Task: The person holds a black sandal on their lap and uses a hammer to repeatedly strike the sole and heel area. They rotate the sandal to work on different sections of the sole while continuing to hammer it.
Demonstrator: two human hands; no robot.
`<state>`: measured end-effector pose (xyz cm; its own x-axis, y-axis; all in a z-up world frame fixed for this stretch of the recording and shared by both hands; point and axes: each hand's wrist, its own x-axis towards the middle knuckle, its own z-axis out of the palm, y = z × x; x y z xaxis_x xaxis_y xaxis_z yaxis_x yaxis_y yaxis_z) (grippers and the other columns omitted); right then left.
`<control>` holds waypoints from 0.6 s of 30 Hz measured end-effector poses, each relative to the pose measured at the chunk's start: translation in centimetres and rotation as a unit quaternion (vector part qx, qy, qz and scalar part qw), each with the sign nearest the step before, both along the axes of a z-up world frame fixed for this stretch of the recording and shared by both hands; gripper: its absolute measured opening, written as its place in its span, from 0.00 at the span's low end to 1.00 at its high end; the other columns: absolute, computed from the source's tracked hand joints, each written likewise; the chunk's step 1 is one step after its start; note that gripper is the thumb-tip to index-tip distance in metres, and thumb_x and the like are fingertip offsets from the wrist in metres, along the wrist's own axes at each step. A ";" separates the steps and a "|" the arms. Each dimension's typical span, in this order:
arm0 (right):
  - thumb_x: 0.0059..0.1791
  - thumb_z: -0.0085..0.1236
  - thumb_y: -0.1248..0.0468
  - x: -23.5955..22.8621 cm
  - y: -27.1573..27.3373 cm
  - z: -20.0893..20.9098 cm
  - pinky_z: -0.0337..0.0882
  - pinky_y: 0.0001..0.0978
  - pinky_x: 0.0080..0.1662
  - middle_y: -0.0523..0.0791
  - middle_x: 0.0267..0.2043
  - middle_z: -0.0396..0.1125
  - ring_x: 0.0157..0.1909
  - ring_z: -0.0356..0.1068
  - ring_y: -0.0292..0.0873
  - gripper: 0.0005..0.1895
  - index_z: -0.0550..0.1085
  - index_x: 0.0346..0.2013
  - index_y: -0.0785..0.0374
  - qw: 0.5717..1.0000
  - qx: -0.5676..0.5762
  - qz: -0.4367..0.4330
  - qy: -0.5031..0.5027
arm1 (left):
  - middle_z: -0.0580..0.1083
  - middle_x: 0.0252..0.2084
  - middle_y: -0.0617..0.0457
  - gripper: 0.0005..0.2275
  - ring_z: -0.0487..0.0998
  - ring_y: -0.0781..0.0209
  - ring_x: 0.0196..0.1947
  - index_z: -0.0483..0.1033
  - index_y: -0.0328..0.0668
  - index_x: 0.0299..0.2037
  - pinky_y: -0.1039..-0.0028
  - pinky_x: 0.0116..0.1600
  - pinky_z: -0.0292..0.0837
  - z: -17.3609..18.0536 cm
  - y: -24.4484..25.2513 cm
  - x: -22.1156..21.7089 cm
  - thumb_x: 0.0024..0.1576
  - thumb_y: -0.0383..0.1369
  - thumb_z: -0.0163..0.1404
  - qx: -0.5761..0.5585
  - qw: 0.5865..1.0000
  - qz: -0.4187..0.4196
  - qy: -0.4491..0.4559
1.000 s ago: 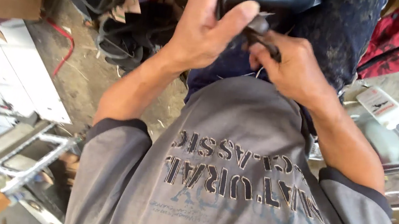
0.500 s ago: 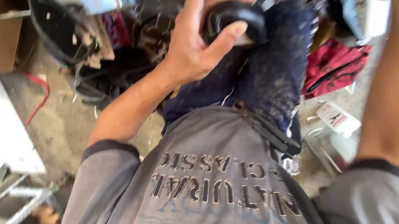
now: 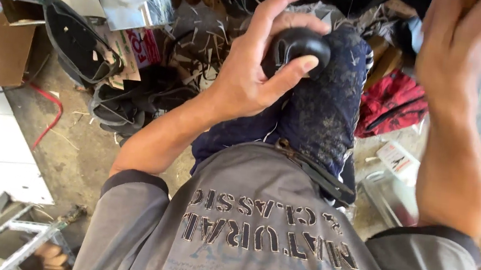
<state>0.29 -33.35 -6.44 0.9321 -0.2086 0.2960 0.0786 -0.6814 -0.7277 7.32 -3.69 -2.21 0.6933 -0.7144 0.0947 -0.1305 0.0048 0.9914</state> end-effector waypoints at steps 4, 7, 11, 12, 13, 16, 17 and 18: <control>0.59 0.40 0.80 -4.3 4.1 10.3 0.64 0.39 0.42 0.47 0.27 0.66 0.30 0.64 0.44 0.19 0.70 0.26 0.69 0.990 0.008 0.035 0.136 | 0.73 0.70 0.51 0.27 0.85 0.54 0.65 0.42 0.64 0.79 0.65 0.75 0.85 -0.1 -0.4 0.1 0.79 0.39 0.49 0.003 0.999 -0.023 -0.037; 0.60 0.33 0.79 -6.9 4.2 11.1 0.58 0.47 0.39 0.53 0.27 0.58 0.28 0.57 0.48 0.20 0.57 0.23 0.71 0.988 0.091 0.054 0.108 | 0.76 0.68 0.50 0.28 0.86 0.57 0.63 0.42 0.57 0.78 0.67 0.74 0.83 -0.2 -0.7 -0.1 0.77 0.38 0.50 0.033 0.998 -0.021 -0.041; 0.65 0.45 0.40 -6.3 2.8 10.1 0.67 0.35 0.26 0.33 0.37 0.71 0.24 0.70 0.42 0.24 0.78 0.62 0.51 0.912 -0.334 0.132 0.198 | 0.75 0.69 0.50 0.29 0.81 0.58 0.67 0.40 0.60 0.80 0.64 0.77 0.75 -0.4 -0.7 -0.3 0.79 0.36 0.50 0.009 0.997 -0.032 -0.064; 0.73 0.42 0.39 -8.0 1.5 8.2 0.59 0.40 0.49 0.41 0.56 0.61 0.50 0.62 0.44 0.24 0.64 0.70 0.54 0.805 -0.579 0.119 0.052 | 0.76 0.68 0.49 0.29 0.82 0.57 0.66 0.41 0.59 0.80 0.65 0.75 0.78 -0.2 -0.8 -0.3 0.78 0.37 0.50 0.020 0.998 -0.024 -0.060; 0.80 0.39 0.39 -9.7 0.2 6.4 0.51 0.44 0.72 0.48 0.75 0.50 0.75 0.53 0.46 0.27 0.51 0.78 0.57 0.622 -0.770 0.102 -0.098 | 0.76 0.68 0.48 0.29 0.84 0.57 0.65 0.42 0.58 0.79 0.66 0.73 0.82 -0.1 -0.6 -0.5 0.77 0.39 0.50 0.034 0.998 -0.012 -0.051; 0.66 0.53 0.65 -4.7 3.9 12.7 0.73 0.53 0.53 0.61 0.56 0.72 0.48 0.71 0.60 0.18 0.79 0.65 0.77 0.966 -0.165 0.181 0.080 | 0.73 0.72 0.46 0.29 0.79 0.54 0.74 0.41 0.59 0.79 0.64 0.80 0.79 -0.3 -0.5 -0.6 0.78 0.38 0.51 0.036 0.997 -0.019 -0.061; 0.66 0.53 0.65 -4.7 4.1 12.3 0.73 0.53 0.53 0.61 0.56 0.72 0.48 0.71 0.60 0.18 0.79 0.65 0.77 0.967 -0.165 0.177 0.077 | 0.73 0.72 0.46 0.29 0.79 0.54 0.74 0.41 0.59 0.79 0.64 0.80 0.79 -0.5 -0.3 -0.6 0.78 0.38 0.51 0.035 0.997 -0.022 -0.064; 0.66 0.53 0.58 -4.6 4.2 12.0 0.69 0.49 0.43 0.53 0.54 0.72 0.40 0.71 0.56 0.17 0.80 0.61 0.68 0.955 -0.223 0.166 0.106 | 0.74 0.70 0.49 0.29 0.81 0.59 0.62 0.41 0.59 0.80 0.68 0.72 0.80 -0.5 -0.2 -0.6 0.78 0.37 0.50 0.022 0.997 -0.026 -0.067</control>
<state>-4.32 -29.14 5.56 0.9739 0.2112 0.0831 0.2267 -0.8901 -0.3954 6.75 -3.90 -2.74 0.6382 -0.7545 0.1528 -0.2631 -0.0273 0.9644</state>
